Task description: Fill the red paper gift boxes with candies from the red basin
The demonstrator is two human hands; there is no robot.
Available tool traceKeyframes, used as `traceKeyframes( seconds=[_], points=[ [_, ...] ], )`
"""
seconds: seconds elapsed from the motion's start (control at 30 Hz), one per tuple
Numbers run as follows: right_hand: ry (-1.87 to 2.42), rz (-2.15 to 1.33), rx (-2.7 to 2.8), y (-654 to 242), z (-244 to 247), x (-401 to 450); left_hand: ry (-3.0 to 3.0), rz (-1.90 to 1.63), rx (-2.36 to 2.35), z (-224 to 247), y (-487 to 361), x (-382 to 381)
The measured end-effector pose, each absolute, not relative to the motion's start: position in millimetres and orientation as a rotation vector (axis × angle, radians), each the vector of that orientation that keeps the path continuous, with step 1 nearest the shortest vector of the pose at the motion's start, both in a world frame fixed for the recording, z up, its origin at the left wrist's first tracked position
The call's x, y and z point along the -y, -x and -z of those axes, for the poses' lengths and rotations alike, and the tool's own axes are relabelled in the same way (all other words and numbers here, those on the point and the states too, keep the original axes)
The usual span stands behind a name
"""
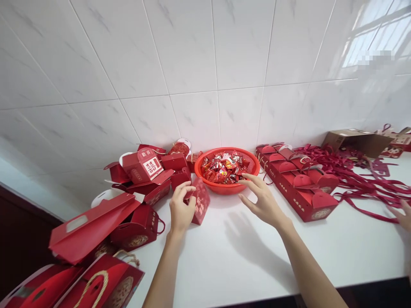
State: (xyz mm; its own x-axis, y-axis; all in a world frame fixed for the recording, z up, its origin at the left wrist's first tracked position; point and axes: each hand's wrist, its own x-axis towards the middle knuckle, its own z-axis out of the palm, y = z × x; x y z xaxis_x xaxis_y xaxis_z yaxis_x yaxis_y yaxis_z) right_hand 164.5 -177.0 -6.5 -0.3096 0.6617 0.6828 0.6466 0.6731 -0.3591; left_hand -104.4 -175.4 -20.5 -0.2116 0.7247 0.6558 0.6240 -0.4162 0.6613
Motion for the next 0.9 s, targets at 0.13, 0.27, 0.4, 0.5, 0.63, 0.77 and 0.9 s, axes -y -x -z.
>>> traceKeyframes(
  seconds=[0.13, 0.27, 0.4, 0.5, 0.63, 0.77, 0.9],
  points=[
    [0.969, -0.067, 2.056, -154.1, 11.9, 178.6, -1.675, -1.751, -1.383, 22.2, 81.1, 180.2],
    [0.933, -0.133, 2.054, -146.6, 17.8, 178.9, -1.590, -1.678, -1.245, 16.0, 60.1, 180.5],
    [0.945, -0.147, 2.002, -146.0, 24.5, 174.8, -1.547, -1.642, -1.166, 7.4, 47.6, 174.5],
    [0.954, -0.170, 1.955, -147.5, 28.8, 171.2, -1.499, -1.649, -1.116, 4.8, 42.6, 165.6],
    [0.999, -0.259, 1.910, -147.5, 35.8, 166.4, -1.460, -1.470, -1.094, 6.7, 41.9, 152.8],
    [0.999, -0.288, 1.853, -144.8, 43.3, 161.1, -1.411, -1.248, -1.095, 9.1, 45.5, 143.3],
    [0.963, -0.264, 1.911, -142.4, 45.8, 159.0, -1.383, -1.143, -1.053, 7.8, 47.8, 135.1]
  ],
)
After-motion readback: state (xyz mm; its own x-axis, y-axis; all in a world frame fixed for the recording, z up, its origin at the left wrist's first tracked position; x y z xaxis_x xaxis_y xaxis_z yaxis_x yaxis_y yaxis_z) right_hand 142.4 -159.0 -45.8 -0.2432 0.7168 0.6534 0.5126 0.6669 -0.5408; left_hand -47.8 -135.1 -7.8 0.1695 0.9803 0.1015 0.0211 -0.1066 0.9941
